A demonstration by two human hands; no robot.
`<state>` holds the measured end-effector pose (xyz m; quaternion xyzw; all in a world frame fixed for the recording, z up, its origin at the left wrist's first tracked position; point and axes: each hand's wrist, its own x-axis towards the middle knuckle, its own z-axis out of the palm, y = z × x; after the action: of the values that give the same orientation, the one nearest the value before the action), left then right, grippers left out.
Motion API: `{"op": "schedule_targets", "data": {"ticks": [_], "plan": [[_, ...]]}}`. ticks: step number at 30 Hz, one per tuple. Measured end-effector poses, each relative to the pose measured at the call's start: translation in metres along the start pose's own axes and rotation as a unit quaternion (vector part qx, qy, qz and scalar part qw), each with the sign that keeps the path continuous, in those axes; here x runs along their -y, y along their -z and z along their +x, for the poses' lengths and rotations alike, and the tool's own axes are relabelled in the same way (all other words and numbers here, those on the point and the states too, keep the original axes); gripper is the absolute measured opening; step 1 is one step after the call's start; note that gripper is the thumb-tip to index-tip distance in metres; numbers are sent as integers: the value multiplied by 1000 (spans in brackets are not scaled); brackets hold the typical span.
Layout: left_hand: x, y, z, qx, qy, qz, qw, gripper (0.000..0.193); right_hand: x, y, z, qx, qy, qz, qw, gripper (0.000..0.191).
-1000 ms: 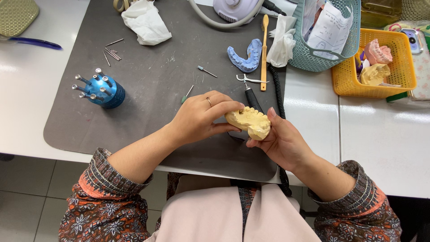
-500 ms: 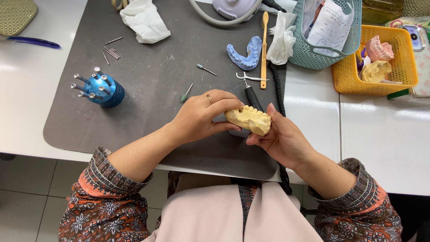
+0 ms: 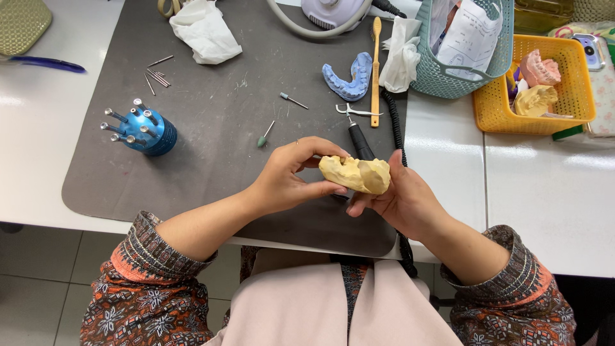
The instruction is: The person uses a rotary handpiece to grind and smooth a yellow dental cast, then switches to a different bur to continue refining the surface. They inspect the cast by hand, wipe the tool with a tissue, and handle multiple cast pieces on the workbench.
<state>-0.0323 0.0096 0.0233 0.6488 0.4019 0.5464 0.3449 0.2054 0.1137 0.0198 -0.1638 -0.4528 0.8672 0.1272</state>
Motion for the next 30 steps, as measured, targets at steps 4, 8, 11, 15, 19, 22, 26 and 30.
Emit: {"op": "schedule_targets", "data": {"ticks": [4, 8, 11, 15, 19, 22, 26, 30], "plan": [[-2, -5, -6, -23, -25, -21, 999, 50, 9, -17, -13, -31, 216, -294, 931, 72], [-4, -12, -12, -20, -34, -55, 998, 53, 12, -25, -17, -39, 332, -447, 830, 63], [-7, -14, -13, -12, -41, -65, 997, 54, 8, -27, -17, -41, 366, -460, 808, 51], [-9, -11, -11, 16, -35, -78, 996, 57, 5, -26, -20, -32, 382, -429, 818, 49], [-9, -9, -9, 37, -65, -44, 996, 59, 6, -27, -21, -37, 402, -445, 800, 50], [-7, -9, -7, 39, -90, -8, 995, 58, 8, -30, -20, -44, 429, -480, 764, 53], [-5, -4, -3, 42, -99, 25, 994, 54, 15, -33, -18, -59, 459, -567, 682, 52], [-2, 4, 2, 31, -108, 94, 989, 52, 20, -32, -11, -69, 488, -643, 587, 49]]}}
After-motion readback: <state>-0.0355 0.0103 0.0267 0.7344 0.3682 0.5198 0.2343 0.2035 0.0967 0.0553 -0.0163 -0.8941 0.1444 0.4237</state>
